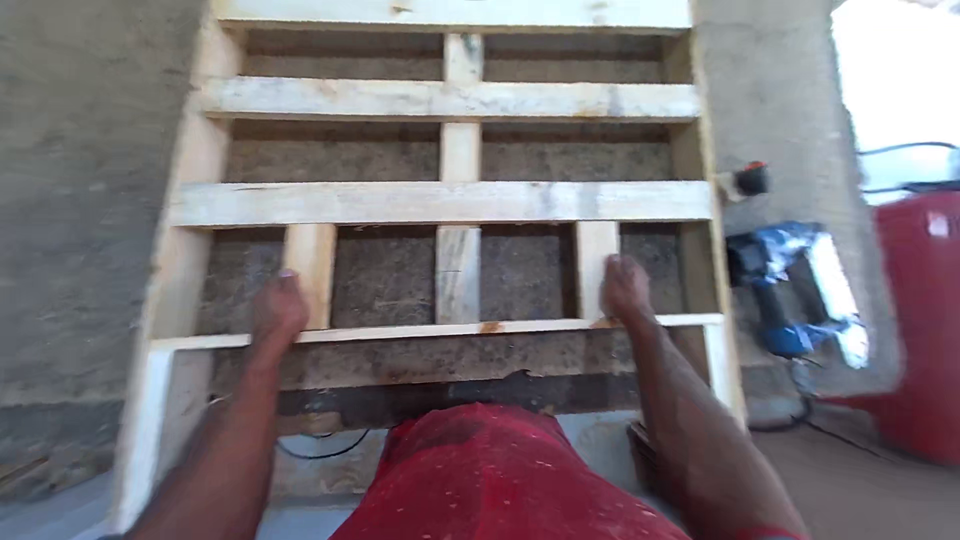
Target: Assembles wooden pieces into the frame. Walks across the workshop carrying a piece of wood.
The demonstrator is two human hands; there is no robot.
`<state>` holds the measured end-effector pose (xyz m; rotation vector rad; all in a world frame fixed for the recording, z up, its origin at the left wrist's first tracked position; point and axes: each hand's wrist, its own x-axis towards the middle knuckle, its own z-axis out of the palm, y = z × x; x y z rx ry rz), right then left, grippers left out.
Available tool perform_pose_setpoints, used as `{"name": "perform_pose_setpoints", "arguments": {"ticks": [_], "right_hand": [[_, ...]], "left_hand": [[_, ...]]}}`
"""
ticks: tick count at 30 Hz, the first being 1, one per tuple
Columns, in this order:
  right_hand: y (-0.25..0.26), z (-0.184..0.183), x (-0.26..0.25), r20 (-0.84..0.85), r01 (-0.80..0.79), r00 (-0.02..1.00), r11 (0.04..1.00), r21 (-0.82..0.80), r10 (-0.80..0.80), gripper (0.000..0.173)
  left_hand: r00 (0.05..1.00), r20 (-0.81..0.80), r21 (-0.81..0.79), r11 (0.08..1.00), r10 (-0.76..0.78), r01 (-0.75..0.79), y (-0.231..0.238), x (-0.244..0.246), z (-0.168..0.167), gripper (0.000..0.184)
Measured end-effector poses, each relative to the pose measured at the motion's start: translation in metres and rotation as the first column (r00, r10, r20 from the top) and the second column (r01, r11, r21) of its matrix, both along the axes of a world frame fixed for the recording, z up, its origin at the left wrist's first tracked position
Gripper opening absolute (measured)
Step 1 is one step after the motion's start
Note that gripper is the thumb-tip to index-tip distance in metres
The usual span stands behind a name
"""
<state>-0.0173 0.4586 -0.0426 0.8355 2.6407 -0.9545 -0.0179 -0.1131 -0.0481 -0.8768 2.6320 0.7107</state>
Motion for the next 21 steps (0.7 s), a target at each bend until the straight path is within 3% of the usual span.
{"name": "perform_pose_setpoints", "arguments": {"ticks": [5, 16, 21], "right_hand": [[0.006, -0.006, -0.005, 0.029, 0.018, 0.999, 0.999, -0.051, -0.017, 0.052], [0.009, -0.011, -0.007, 0.021, 0.001, 1.0, 0.999, -0.046, 0.0, 0.051], [0.012, 0.013, -0.013, 0.109, -0.064, 0.991, 0.993, -0.099, 0.074, 0.056]], "left_hand": [[0.998, -0.024, -0.034, 0.997, 0.063, -0.064, 0.011, -0.005, 0.008, 0.077], [1.0, -0.006, -0.104, 0.994, -0.021, 0.02, 0.005, -0.009, 0.01, 0.072], [0.997, 0.079, -0.038, 0.999, -0.017, 0.02, 0.001, -0.015, 0.027, 0.069]]}}
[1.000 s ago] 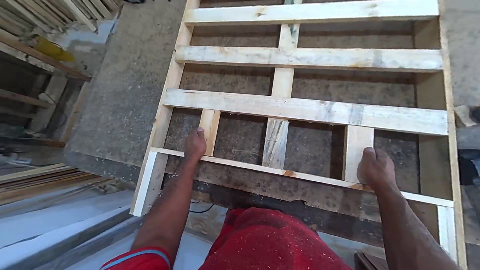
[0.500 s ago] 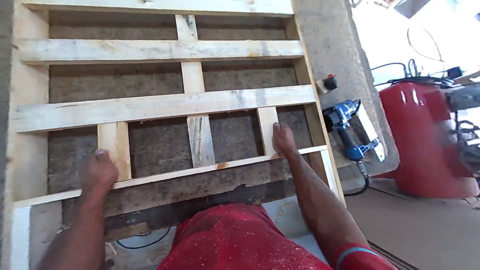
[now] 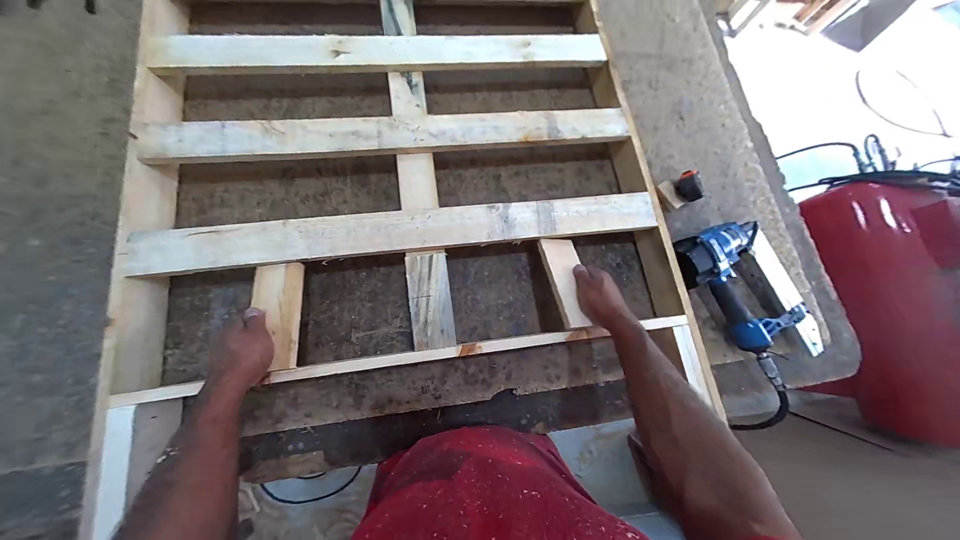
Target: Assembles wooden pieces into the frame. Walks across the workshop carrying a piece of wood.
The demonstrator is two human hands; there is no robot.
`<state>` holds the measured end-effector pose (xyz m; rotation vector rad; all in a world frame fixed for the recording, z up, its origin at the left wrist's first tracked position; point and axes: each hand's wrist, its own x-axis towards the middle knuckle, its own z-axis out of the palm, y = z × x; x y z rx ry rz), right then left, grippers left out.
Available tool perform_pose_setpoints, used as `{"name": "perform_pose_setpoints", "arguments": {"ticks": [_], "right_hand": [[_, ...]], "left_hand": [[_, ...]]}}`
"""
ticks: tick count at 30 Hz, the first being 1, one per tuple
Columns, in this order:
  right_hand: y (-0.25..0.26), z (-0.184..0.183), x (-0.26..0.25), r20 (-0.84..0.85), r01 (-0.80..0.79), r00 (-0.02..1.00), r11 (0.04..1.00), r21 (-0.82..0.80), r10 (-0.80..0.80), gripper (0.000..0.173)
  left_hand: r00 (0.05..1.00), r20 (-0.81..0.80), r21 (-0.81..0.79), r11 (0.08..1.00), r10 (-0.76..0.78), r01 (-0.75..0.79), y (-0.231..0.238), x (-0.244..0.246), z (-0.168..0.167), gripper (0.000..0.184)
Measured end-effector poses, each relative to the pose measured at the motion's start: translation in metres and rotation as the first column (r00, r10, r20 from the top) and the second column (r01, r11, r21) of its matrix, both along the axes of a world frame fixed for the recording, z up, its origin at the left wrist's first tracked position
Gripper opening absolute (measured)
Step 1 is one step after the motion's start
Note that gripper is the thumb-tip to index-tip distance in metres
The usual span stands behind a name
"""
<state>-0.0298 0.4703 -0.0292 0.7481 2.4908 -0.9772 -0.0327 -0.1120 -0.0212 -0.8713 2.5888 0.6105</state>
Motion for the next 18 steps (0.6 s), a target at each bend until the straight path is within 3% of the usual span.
{"name": "perform_pose_setpoints", "arguments": {"ticks": [3, 8, 10, 12, 14, 18], "right_hand": [[0.002, 0.012, -0.003, 0.069, -0.052, 0.996, 0.997, 0.064, 0.048, 0.057], [-0.011, -0.002, 0.002, 0.279, -0.228, 0.95, 0.922, 0.314, 0.14, 0.057], [-0.016, -0.004, 0.007, 0.247, -0.157, 0.967, 0.913, 0.377, 0.065, 0.06], [-0.025, 0.005, 0.012, 0.121, -0.084, 0.992, 0.884, 0.46, 0.031, 0.063], [-0.048, 0.022, 0.011, -0.051, -0.072, 0.993, 0.872, 0.484, 0.11, 0.063], [-0.149, 0.053, 0.015, -0.047, -0.352, 0.923, 0.888, 0.295, 0.381, 0.06]], "left_hand": [[0.993, 0.114, -0.026, 0.999, -0.038, 0.041, -0.004, -0.007, 0.01, 0.067], [0.952, 0.275, -0.098, 0.981, -0.133, 0.165, -0.009, -0.002, -0.019, 0.069], [0.961, 0.261, -0.106, 0.986, -0.097, 0.129, -0.001, -0.001, -0.009, 0.074], [0.996, 0.088, -0.131, 0.991, -0.022, 0.033, 0.006, 0.01, 0.004, 0.073], [0.989, -0.15, -0.157, 0.987, 0.008, -0.032, 0.008, 0.023, 0.017, 0.063], [0.917, -0.398, -0.063, 0.996, 0.026, -0.056, 0.017, 0.081, 0.029, 0.054]]}}
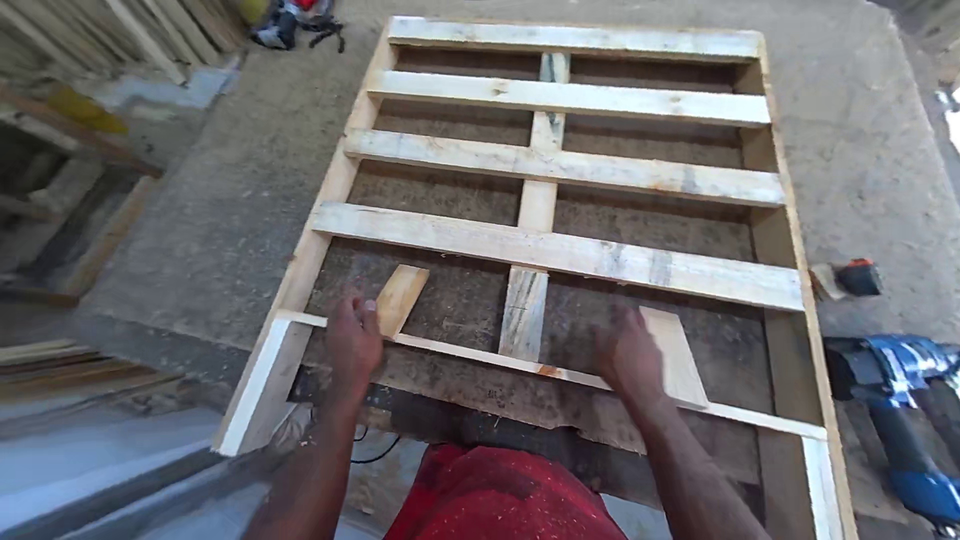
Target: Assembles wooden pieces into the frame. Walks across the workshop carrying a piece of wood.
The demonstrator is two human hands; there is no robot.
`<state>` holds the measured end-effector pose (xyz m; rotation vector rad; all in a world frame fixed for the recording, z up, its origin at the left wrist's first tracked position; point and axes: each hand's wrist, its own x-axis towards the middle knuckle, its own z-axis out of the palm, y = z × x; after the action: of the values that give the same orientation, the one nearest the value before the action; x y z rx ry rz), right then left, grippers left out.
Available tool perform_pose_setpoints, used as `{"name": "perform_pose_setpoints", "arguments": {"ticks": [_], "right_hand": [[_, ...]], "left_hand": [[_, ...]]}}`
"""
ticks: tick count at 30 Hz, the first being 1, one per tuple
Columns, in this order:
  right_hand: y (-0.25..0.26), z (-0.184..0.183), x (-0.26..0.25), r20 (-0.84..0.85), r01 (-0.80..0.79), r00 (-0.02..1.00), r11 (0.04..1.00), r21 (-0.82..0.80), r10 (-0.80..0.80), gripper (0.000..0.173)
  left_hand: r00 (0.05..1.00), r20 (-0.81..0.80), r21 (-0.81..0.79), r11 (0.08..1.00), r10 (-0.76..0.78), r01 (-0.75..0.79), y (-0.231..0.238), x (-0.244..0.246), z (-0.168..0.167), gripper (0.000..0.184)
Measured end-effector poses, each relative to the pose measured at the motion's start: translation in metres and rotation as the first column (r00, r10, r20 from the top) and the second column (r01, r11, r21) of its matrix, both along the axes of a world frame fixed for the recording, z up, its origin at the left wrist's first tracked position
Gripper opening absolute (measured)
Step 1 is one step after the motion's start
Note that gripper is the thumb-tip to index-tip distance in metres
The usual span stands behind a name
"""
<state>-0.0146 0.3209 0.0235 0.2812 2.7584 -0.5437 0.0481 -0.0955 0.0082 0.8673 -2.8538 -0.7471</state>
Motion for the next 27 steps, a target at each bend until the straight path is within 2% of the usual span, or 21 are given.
{"name": "perform_pose_setpoints", "arguments": {"ticks": [2, 4, 6, 8, 10, 13, 16, 18, 20, 22, 23, 25, 27], "right_hand": [[-0.056, -0.005, 0.002, 0.036, -0.115, 0.992, 0.991, -0.07, 0.118, 0.069], [-0.102, -0.019, 0.003, 0.072, -0.18, 0.98, 0.982, -0.051, 0.183, 0.088], [-0.133, -0.029, 0.003, 0.115, -0.216, 0.971, 0.975, 0.059, 0.208, 0.107], [-0.15, -0.033, 0.002, 0.141, -0.232, 0.968, 0.959, 0.164, 0.21, 0.116], [-0.152, -0.037, 0.0, 0.125, -0.233, 0.969, 0.953, 0.194, 0.212, 0.113], [-0.137, -0.031, -0.009, 0.044, -0.235, 0.972, 0.969, 0.082, 0.232, 0.099], [-0.131, -0.005, -0.011, -0.102, -0.198, 0.975, 0.98, -0.021, 0.195, 0.096], [-0.154, 0.023, 0.0, -0.148, -0.251, 0.96, 0.964, -0.085, 0.237, 0.089], [-0.195, 0.048, 0.023, -0.136, -0.391, 0.92, 0.89, -0.233, 0.368, 0.08], [-0.251, 0.062, 0.056, -0.103, -0.517, 0.842, 0.74, -0.43, 0.529, 0.072], [-0.284, 0.061, 0.077, -0.079, -0.532, 0.803, 0.65, -0.542, 0.591, 0.068], [-0.357, 0.052, 0.125, 0.014, -0.443, 0.734, 0.494, -0.748, 0.679, 0.071], [-0.432, 0.044, 0.179, 0.148, -0.253, 0.709, 0.444, -0.859, 0.689, 0.086]], "left_hand": [[1.0, -0.009, 0.085, 0.996, 0.005, -0.004, 0.015, 0.038, 0.0, 0.053], [0.995, 0.084, 0.174, 0.984, -0.046, 0.031, 0.033, 0.084, -0.004, 0.054], [0.968, 0.216, 0.281, 0.958, -0.127, 0.063, 0.042, 0.134, -0.016, 0.051], [0.917, 0.355, 0.402, 0.915, -0.181, 0.025, 0.042, 0.188, -0.037, 0.05], [0.866, 0.478, 0.469, 0.876, -0.146, -0.111, 0.04, 0.25, -0.057, 0.048], [0.801, 0.597, 0.478, 0.82, -0.041, -0.314, 0.032, 0.346, -0.09, 0.049], [0.756, 0.655, 0.468, 0.772, 0.023, -0.429, 0.016, 0.427, -0.115, 0.05], [0.75, 0.657, 0.468, 0.737, 0.079, -0.488, -0.001, 0.463, -0.127, 0.048], [0.755, 0.646, 0.483, 0.705, 0.113, -0.519, -0.028, 0.483, -0.136, 0.047], [0.764, 0.634, 0.504, 0.685, 0.119, -0.525, -0.068, 0.49, -0.142, 0.046], [0.767, 0.633, 0.512, 0.685, 0.107, -0.518, -0.093, 0.492, -0.143, 0.047], [0.781, 0.618, 0.513, 0.706, 0.091, -0.488, -0.153, 0.498, -0.144, 0.047], [0.817, 0.568, 0.521, 0.725, 0.099, -0.451, -0.215, 0.504, -0.136, 0.046]]}}
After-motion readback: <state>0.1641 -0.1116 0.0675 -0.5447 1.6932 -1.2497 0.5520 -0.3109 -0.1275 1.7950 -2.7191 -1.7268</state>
